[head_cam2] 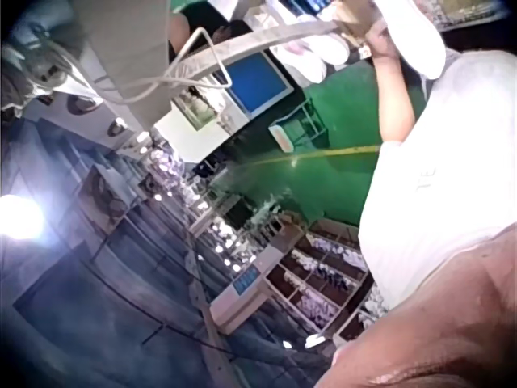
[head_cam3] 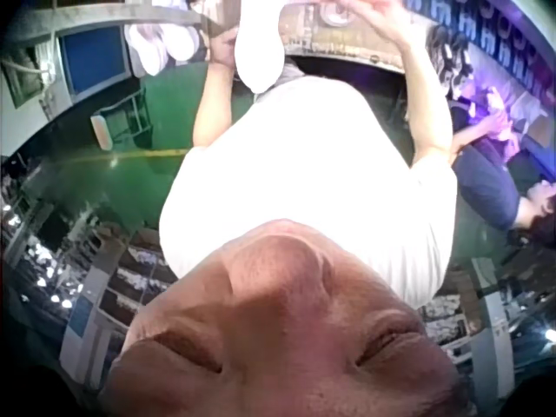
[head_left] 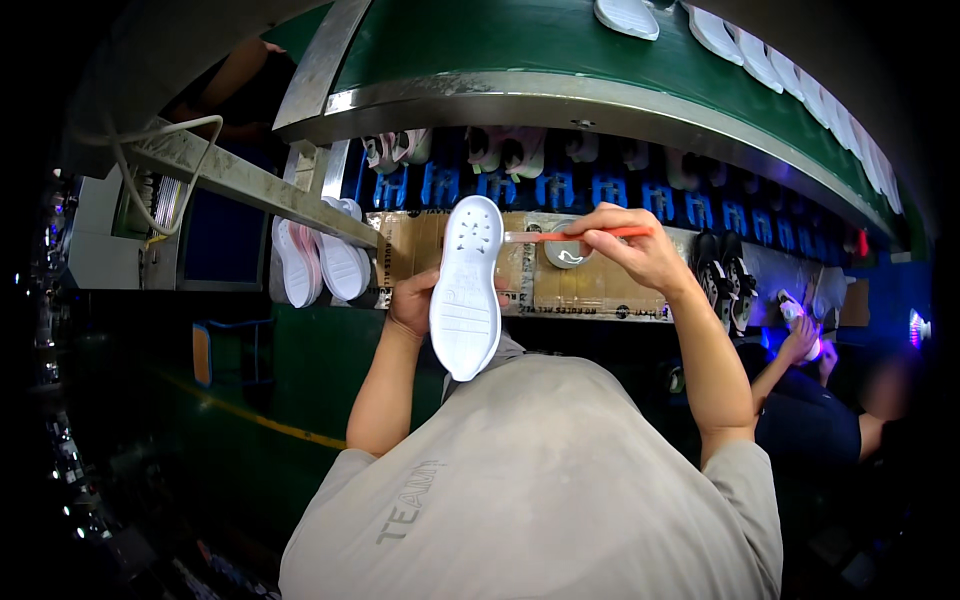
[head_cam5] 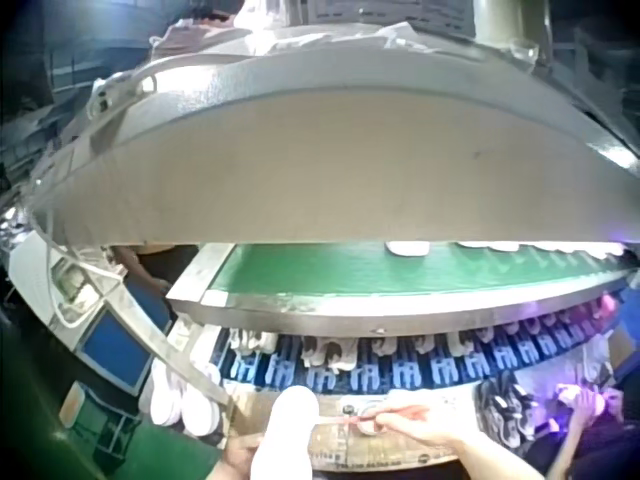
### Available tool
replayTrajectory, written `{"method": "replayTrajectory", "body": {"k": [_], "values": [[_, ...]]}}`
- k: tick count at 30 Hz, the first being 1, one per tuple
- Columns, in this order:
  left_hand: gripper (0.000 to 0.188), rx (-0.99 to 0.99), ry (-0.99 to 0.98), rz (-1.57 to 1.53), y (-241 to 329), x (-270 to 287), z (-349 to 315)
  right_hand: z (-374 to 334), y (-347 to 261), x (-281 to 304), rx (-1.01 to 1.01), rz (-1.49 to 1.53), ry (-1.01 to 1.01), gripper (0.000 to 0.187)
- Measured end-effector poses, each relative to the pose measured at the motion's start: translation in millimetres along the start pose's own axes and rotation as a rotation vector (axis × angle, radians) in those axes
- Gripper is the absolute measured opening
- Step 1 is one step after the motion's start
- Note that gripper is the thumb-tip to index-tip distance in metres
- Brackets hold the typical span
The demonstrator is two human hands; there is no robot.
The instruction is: The person receives shoe soles, applies adhesive around the edges of each sole using a handheld brush dipped into a container, and places the coated shoe soles onto an overhead conveyor.
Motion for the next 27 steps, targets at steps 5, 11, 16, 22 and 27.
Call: {"method": "replayTrajectory", "body": {"k": [5,11,16,22,27], "values": [[0.079,0.236,-0.162,0.146,7,-11,-13,26,-7,1,0.114,-0.089,-0.158,0.020],[0.080,0.362,-0.378,0.061,10,-20,-16,28,0,9,0.105,-0.115,-0.157,0.020],[0.081,0.128,-0.158,0.165,22,-37,-13,10,14,-7,0.063,-0.091,0.038,0.022],[0.066,-0.268,0.167,0.585,23,-41,11,-8,-7,-40,0.116,0.017,0.053,0.021],[0.064,-0.432,0.179,0.602,39,-33,19,-29,-18,-40,0.191,-0.024,0.013,0.017]]}}
Point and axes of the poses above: each hand's wrist, its own z-axis towards the middle knuckle, its own x-axis out of the back of the hand, y = z × x, the point moved 1 cm from there along z, towards the middle knuckle, and after that the axes turned 9 degrees about x, right-handed, at the moved point
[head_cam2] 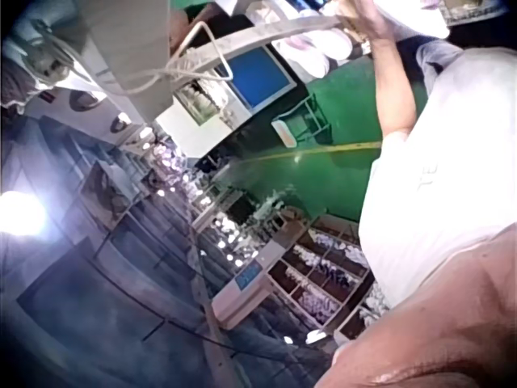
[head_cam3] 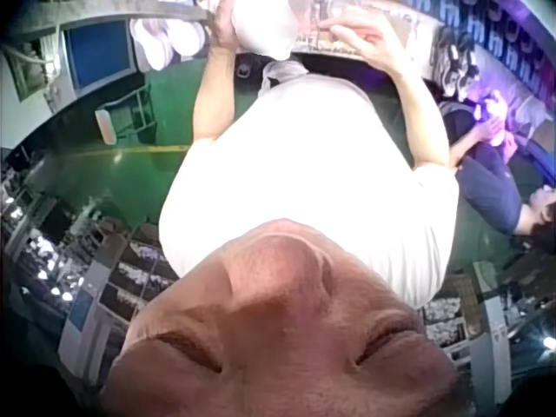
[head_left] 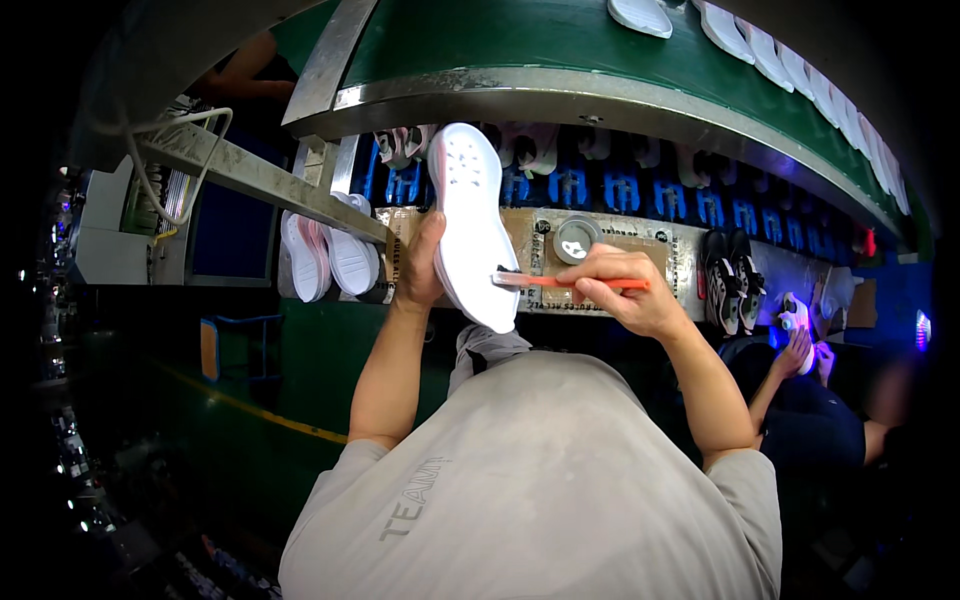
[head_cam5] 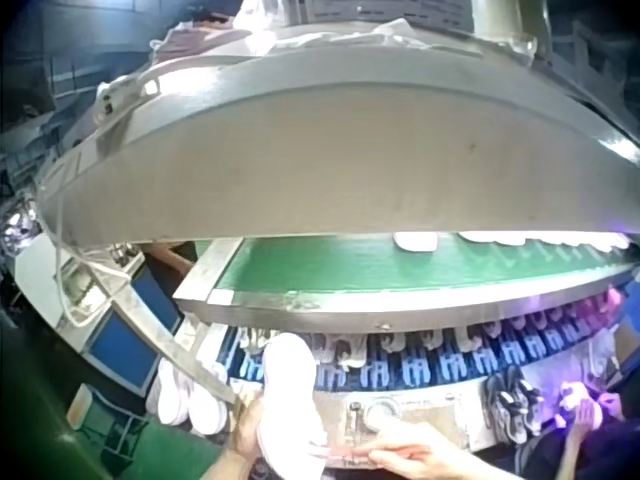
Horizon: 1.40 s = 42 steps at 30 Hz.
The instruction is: The person receives shoe soles, applies adhesive around the edges of each sole using a handheld brush dipped into a container, and places the coated shoe soles onto an overhead conveyor.
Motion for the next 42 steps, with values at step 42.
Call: {"method": "replayTrajectory", "body": {"k": [42], "values": [[0.084,-0.072,-0.640,-0.124,107,-80,135,-104,12,-4,-0.292,0.370,1.115,0.034]]}}
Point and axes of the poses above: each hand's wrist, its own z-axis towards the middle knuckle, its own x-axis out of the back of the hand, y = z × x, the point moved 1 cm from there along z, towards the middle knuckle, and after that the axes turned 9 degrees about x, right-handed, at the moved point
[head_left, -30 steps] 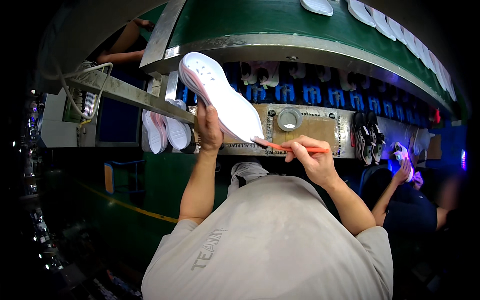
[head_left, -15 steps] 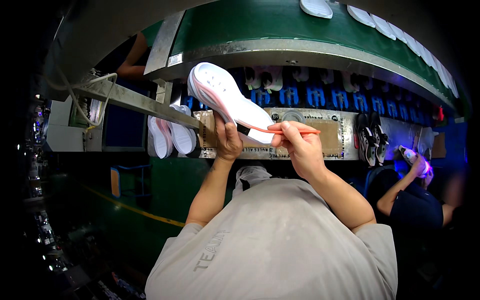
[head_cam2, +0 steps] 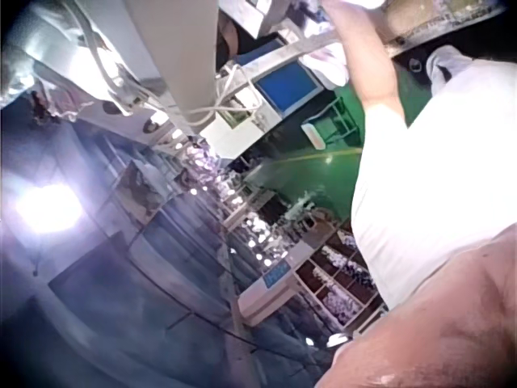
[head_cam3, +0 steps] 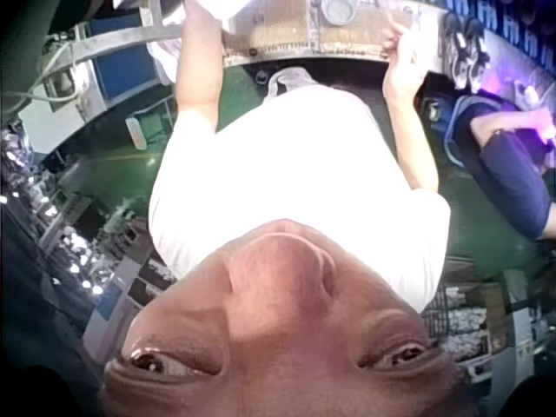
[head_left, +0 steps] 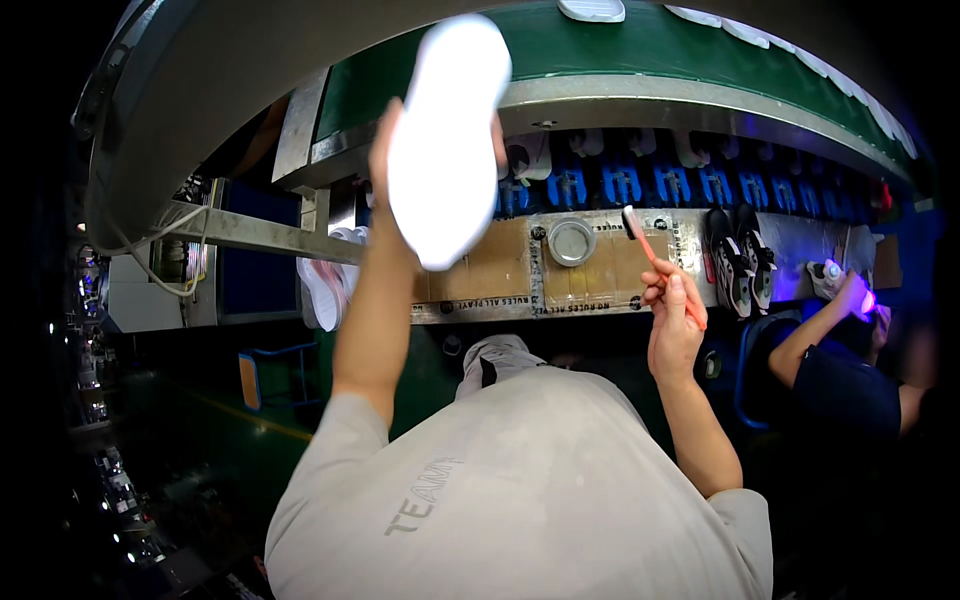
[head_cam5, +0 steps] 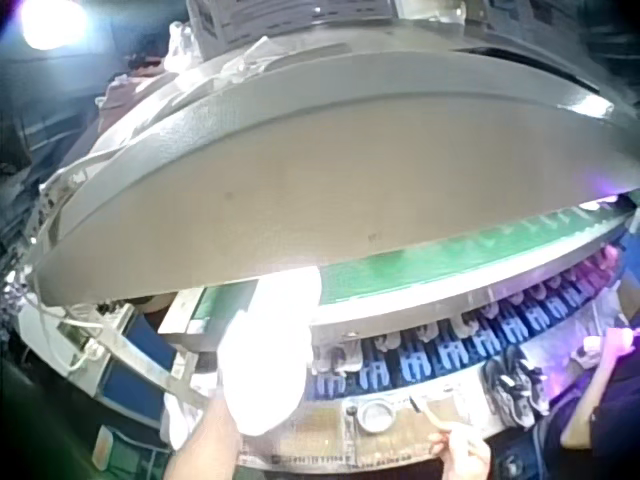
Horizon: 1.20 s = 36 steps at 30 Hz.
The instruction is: The person receives shoe soles, applies adhesive around the edges of each sole using a handheld brush dipped into a container, and places the coated shoe soles onto an overhead conveyor.
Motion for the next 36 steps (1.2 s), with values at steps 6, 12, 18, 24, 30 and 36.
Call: {"method": "replayTrajectory", "body": {"k": [6,12,18,24,30,36], "values": [[0.063,-0.247,0.062,-0.402,84,61,70,-25,31,-4,-0.018,-0.128,-0.088,0.029],[0.057,0.257,0.342,-0.076,-42,10,-44,-41,78,-4,-0.096,-0.288,-0.169,0.032],[0.054,0.927,0.643,0.408,-86,23,-250,-44,132,-52,-0.240,-0.343,-0.406,0.029],[0.080,1.137,1.501,1.473,4,158,-457,-62,208,-154,-0.202,-0.575,-0.695,0.028],[0.076,0.833,1.621,1.040,-10,289,-593,-97,279,-265,-0.101,-0.626,-0.923,0.039],[0.058,0.755,1.501,0.607,-35,260,-514,-107,319,-319,-0.083,-0.924,-1.075,0.060]]}}
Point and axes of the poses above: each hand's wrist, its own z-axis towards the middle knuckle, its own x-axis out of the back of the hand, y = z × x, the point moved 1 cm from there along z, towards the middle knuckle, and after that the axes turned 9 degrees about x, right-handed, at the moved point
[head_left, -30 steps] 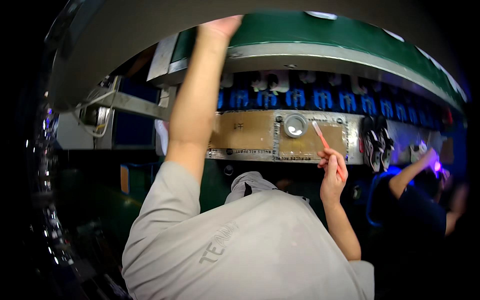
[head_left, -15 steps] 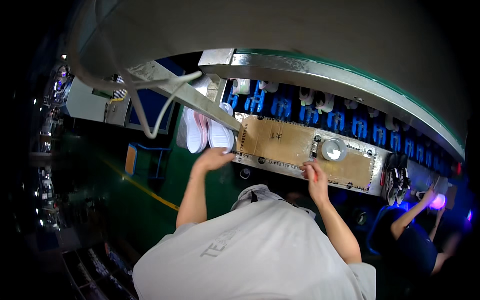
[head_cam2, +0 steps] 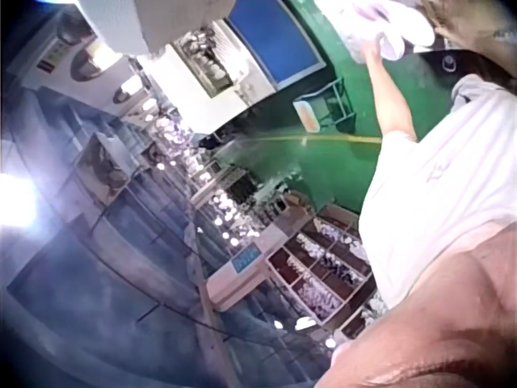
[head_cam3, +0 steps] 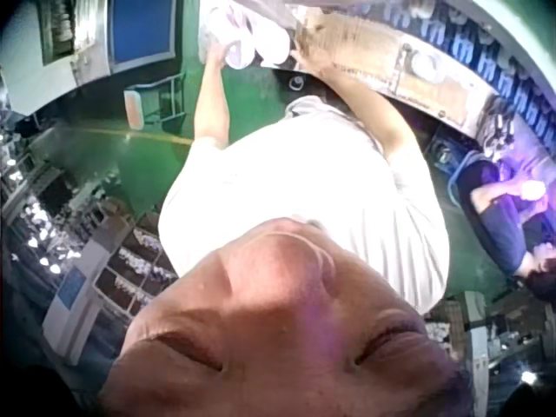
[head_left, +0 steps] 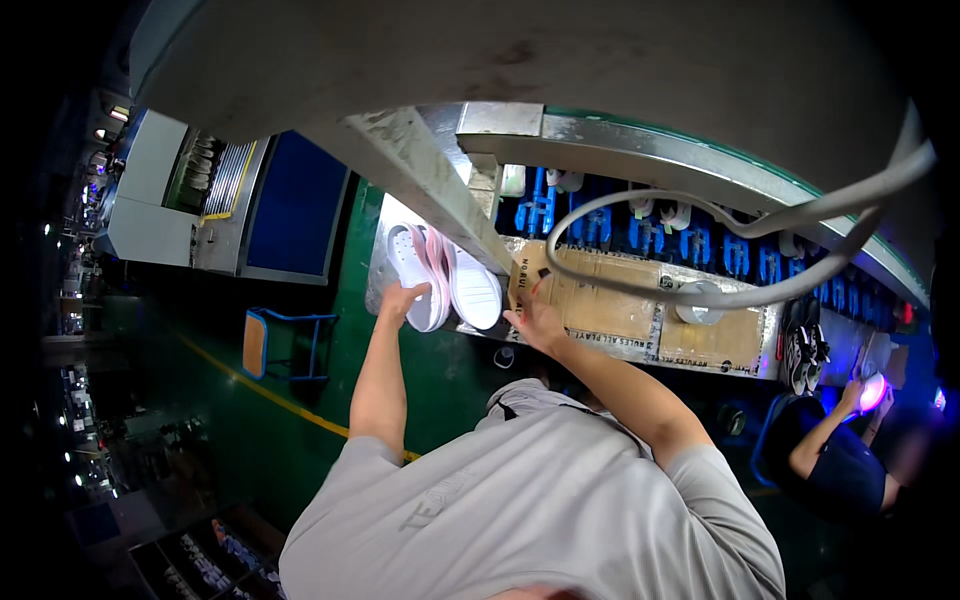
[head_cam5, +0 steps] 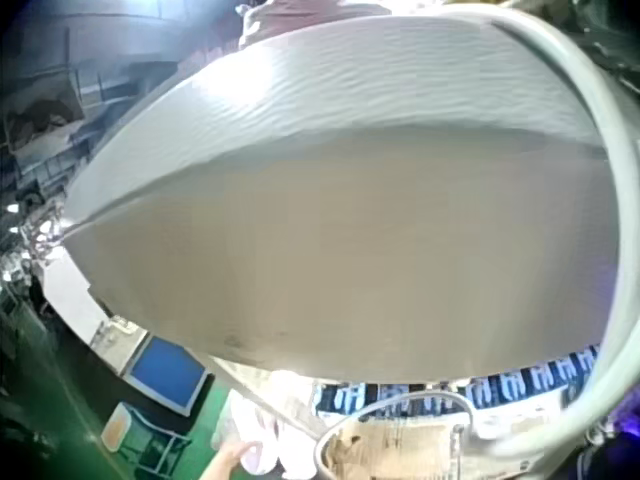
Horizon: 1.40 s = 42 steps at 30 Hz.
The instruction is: The person receives shoe soles, applies adhesive around the edges of each sole using a handheld brush dipped into a container, and places the coated shoe soles onto an overhead conveyor.
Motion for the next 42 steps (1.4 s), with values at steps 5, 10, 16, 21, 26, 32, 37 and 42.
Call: {"method": "replayTrajectory", "body": {"k": [5,10,16,21,26,32,37,42], "values": [[0.061,0.274,-0.206,-0.356,-34,0,-9,23,-22,-33,0.005,0.003,0.095,0.068],[0.054,0.267,-0.489,-0.997,-47,-43,-63,38,-14,-65,-0.064,0.176,0.172,0.068],[0.056,0.212,-0.502,-1.171,-69,-69,-90,38,8,-70,-0.059,0.045,0.201,0.075],[0.057,0.152,-0.545,-1.340,-92,-83,-105,24,-9,-49,-0.059,0.307,0.168,0.089],[0.052,0.192,-0.550,-1.380,-94,-103,-112,17,18,-44,-0.131,0.537,0.224,0.079],[0.064,0.215,-0.559,-1.070,-109,-103,-154,-25,1,-1,-0.145,0.610,0.073,0.064],[0.082,0.158,-0.661,-0.912,-100,-134,-200,-73,50,13,-0.118,0.605,0.059,0.060],[0.090,0.114,-0.634,-0.811,-83,-143,-230,-138,19,68,-0.234,0.749,0.129,0.053]]}}
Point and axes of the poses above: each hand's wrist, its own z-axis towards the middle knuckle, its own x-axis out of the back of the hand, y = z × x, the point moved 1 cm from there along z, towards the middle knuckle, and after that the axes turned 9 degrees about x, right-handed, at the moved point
